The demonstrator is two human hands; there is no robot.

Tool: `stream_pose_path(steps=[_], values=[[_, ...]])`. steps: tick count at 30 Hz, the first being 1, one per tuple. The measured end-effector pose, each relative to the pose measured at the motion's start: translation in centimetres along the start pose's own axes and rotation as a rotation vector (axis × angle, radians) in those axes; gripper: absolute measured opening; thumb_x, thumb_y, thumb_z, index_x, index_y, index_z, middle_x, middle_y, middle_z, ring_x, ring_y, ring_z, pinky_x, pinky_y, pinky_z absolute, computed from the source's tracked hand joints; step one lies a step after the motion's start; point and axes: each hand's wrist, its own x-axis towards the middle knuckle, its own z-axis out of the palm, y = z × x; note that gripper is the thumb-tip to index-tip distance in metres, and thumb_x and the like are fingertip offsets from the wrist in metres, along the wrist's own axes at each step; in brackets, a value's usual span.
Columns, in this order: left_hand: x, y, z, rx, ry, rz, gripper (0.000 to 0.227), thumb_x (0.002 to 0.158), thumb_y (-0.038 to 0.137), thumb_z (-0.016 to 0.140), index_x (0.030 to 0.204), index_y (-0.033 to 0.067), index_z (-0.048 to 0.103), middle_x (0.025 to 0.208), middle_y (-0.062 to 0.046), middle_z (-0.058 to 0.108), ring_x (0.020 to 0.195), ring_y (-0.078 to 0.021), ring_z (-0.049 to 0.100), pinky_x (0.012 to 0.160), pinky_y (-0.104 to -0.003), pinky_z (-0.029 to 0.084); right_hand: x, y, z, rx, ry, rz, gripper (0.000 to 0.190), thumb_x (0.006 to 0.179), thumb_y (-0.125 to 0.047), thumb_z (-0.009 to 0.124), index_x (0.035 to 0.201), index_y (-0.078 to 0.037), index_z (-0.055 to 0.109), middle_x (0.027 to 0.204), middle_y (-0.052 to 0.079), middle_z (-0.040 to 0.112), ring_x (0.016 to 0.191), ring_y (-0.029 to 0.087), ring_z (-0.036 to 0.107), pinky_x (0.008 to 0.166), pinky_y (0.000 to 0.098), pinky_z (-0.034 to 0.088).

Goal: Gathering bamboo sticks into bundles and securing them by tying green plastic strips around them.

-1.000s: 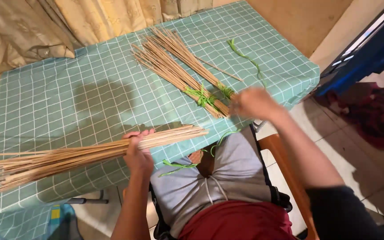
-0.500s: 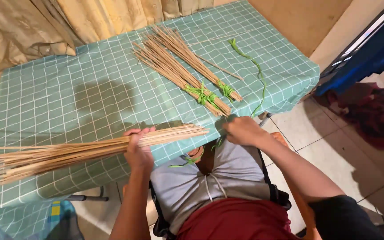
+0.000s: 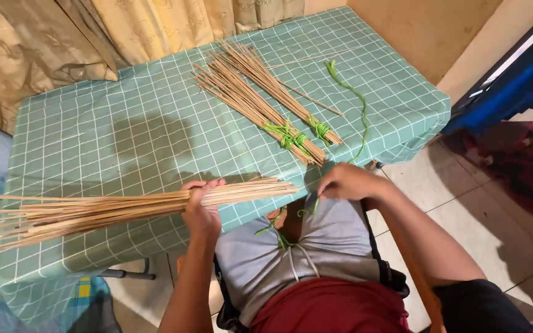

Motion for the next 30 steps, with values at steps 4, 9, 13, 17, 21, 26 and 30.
stream_pose_path(steps=[4, 9, 13, 17, 21, 26, 30], values=[[0.5, -0.8, -0.4, -0.05, -0.016, 0.01, 0.019, 0.077, 0.016, 0.064, 0.092, 0.0099, 0.054, 0.077, -0.013, 0.068, 0.083, -0.0229, 0.072, 0.103, -0.05, 0.058, -2.0, 1.0, -3.9, 0.282, 0.196, -0.233, 0.018, 0.083, -0.001, 0.077, 0.099, -0.007, 0.084, 0.081, 0.019, 0.083, 0.062, 0.024, 0.079, 0.062, 0.0395, 0.064], [0.8, -1.4, -1.1, -0.049, -0.07, -0.017, 0.019, 0.079, 0.018, 0.062, 0.095, 0.0113, 0.054, 0.078, -0.011, 0.067, 0.084, -0.0206, 0.071, 0.102, -0.048, 0.057, -2.9, 0.5, -10.3, 0.569, 0.694, -0.107, 0.016, 0.093, 0.01, 0.065, 0.104, 0.003, 0.075, 0.084, 0.018, 0.071, 0.069, 0.024, 0.071, 0.059, 0.0328, 0.059], [-0.5, -0.1, 0.2, -0.006, -0.056, -0.025, 0.019, 0.08, 0.017, 0.064, 0.094, 0.011, 0.052, 0.079, -0.014, 0.067, 0.083, -0.0246, 0.071, 0.101, -0.051, 0.057, 1.6, 6.3, -15.5, 0.584, 1.006, -0.016, 0.011, 0.104, 0.0, 0.063, 0.099, -0.002, 0.072, 0.089, 0.014, 0.07, 0.077, 0.021, 0.072, 0.065, 0.0309, 0.062], [-0.4, 0.1, 0.5, -0.145, 0.038, -0.072, 0.013, 0.072, 0.001, 0.059, 0.085, 0.0022, 0.058, 0.077, -0.018, 0.065, 0.079, -0.0344, 0.066, 0.092, -0.05, 0.059, 4.6, 9.5, -18.3, 0.464, 1.336, 0.34, 0.02, 0.099, -0.012, 0.061, 0.113, -0.021, 0.072, 0.087, 0.003, 0.075, 0.065, 0.016, 0.077, 0.046, 0.0259, 0.056], [-0.1, 0.1, 0.3, -0.122, 0.054, -0.036, 0.012, 0.073, 0.002, 0.059, 0.085, 0.0013, 0.057, 0.078, -0.019, 0.064, 0.084, -0.0365, 0.068, 0.093, -0.049, 0.06, 4.9, 11.4, -15.7, 0.484, 0.942, 0.269, 0.087, 0.082, 0.012, 0.046, 0.161, -0.025, 0.038, 0.104, 0.024, 0.068, 0.075, 0.029, 0.069, 0.049, 0.043, 0.061], [0.5, -1.2, -0.7, -0.015, -0.006, -0.003, 0.018, 0.08, 0.017, 0.064, 0.092, 0.0094, 0.054, 0.078, -0.014, 0.066, 0.083, -0.0269, 0.071, 0.101, -0.052, 0.057, 3.3, 10.7, -10.2, 0.179, 0.821, 0.181, 0.044, 0.091, 0.005, 0.057, 0.128, -0.012, 0.075, 0.089, 0.024, 0.073, 0.073, 0.039, 0.071, 0.061, 0.0462, 0.057], [1.2, -2.5, -1.0, -0.041, 0.012, 0.001, 0.019, 0.078, 0.017, 0.065, 0.092, 0.0068, 0.056, 0.077, -0.016, 0.066, 0.083, -0.0286, 0.071, 0.101, -0.052, 0.058, 1.4, 4.4, -7.9, -0.15, 0.625, 0.151, 0.039, 0.1, -0.011, 0.061, 0.136, -0.021, 0.07, 0.108, 0.025, 0.075, 0.105, 0.05, 0.068, 0.098, 0.0573, 0.054]])
